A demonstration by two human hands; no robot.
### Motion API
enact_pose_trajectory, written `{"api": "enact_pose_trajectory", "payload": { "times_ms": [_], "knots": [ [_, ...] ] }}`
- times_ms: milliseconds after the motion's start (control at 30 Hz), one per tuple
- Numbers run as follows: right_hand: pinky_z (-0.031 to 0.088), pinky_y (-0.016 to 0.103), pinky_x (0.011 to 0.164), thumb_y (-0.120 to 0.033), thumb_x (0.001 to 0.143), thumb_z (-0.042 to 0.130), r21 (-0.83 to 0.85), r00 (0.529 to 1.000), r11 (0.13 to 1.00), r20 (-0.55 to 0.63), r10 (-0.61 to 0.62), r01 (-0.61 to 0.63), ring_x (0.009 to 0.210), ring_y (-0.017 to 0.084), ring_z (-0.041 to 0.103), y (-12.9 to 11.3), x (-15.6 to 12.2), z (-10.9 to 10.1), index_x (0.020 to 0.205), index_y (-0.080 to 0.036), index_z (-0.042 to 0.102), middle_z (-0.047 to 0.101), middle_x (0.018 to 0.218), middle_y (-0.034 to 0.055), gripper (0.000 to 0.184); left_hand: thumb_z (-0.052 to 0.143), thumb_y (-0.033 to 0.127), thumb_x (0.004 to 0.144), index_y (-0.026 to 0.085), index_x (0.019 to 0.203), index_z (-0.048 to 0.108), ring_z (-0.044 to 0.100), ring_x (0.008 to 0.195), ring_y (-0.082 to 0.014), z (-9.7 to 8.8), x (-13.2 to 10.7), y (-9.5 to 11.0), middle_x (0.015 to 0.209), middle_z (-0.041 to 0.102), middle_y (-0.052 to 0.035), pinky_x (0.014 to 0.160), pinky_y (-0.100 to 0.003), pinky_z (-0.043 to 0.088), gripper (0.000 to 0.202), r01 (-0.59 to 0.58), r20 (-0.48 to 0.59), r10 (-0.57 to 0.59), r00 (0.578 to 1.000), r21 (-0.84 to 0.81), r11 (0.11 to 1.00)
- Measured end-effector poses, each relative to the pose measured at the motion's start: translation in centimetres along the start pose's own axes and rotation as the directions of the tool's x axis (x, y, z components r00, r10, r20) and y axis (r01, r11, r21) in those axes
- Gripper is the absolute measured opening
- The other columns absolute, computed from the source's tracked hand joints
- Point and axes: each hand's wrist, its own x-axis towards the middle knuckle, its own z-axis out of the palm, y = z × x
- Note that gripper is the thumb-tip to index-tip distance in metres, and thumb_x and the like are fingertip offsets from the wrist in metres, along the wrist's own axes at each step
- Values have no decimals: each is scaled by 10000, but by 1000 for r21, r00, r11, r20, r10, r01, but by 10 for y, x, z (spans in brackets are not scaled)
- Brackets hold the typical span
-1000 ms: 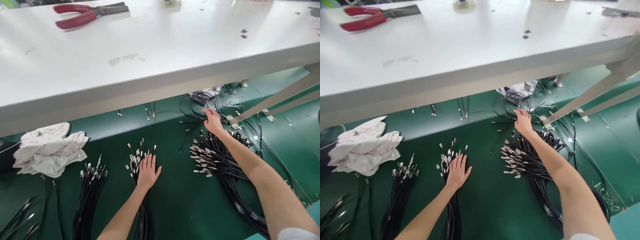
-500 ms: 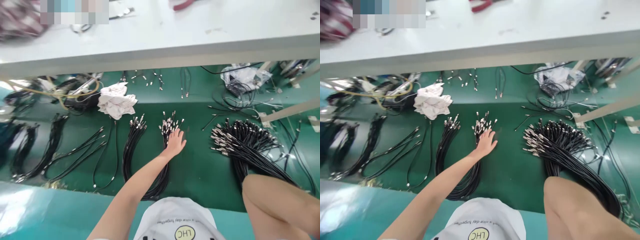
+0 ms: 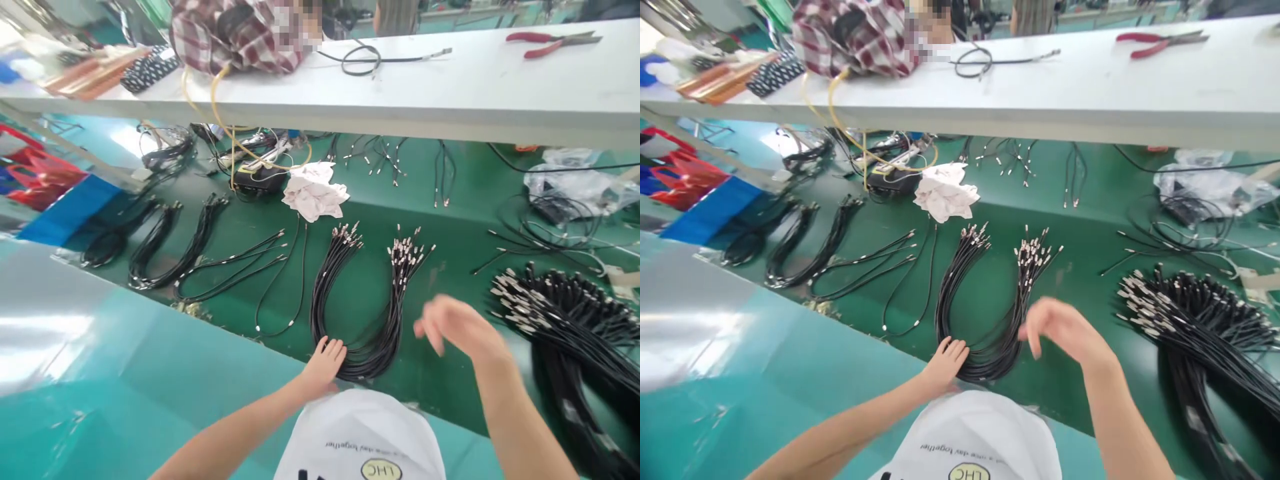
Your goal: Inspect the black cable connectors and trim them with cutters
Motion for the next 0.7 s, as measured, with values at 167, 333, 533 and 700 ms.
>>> {"api": "enact_pose_trajectory", "payload": {
  "times_ms": [167, 333, 533, 700],
  "knots": [
    [479, 558, 1012, -588, 650, 746, -161, 886, 975, -458, 64, -154, 1044, 321, 653, 92, 41, 101, 1032, -222, 626, 678, 1115, 139, 542, 469, 187, 937, 130, 1241, 574, 621, 1064, -312, 23, -13, -42, 1094, 655, -186, 913, -455, 478, 326, -255, 76, 254, 964, 15, 967],
    [479, 511, 1033, -572, 710, 674, -263, 716, 936, -698, -17, -234, 1143, 325, 615, 146, 43, 179, 1149, -179, 600, 639, 1193, 165, 594, 632, 340, 880, 160, 1181, 612, 655, 977, -268, 18, -25, -71, 1025, 680, -123, 852, -373, 515, 351, -522, 129, 530, 838, -92, 848],
    [412, 525, 1088, -567, 698, 671, -373, 585, 865, -802, -119, -336, 1169, 351, 571, 145, 56, 203, 1210, -164, 583, 576, 1244, 186, 657, 634, 526, 872, 250, 1218, 635, 638, 1098, -246, -81, 12, -181, 1148, 675, -87, 987, -389, 483, 442, -122, -261, 23, 965, -368, 922],
    [319, 626, 1104, -545, 768, 613, -454, 517, 818, -824, -234, -353, 1311, 418, 428, 121, 96, 214, 1308, -124, 502, 491, 1325, 240, 694, 610, 507, 882, -17, 1499, 253, 454, 1319, -455, -124, 91, -227, 1376, 456, -357, 1019, -629, 394, 885, 279, -330, -463, 822, -475, 834]
  ]
}}
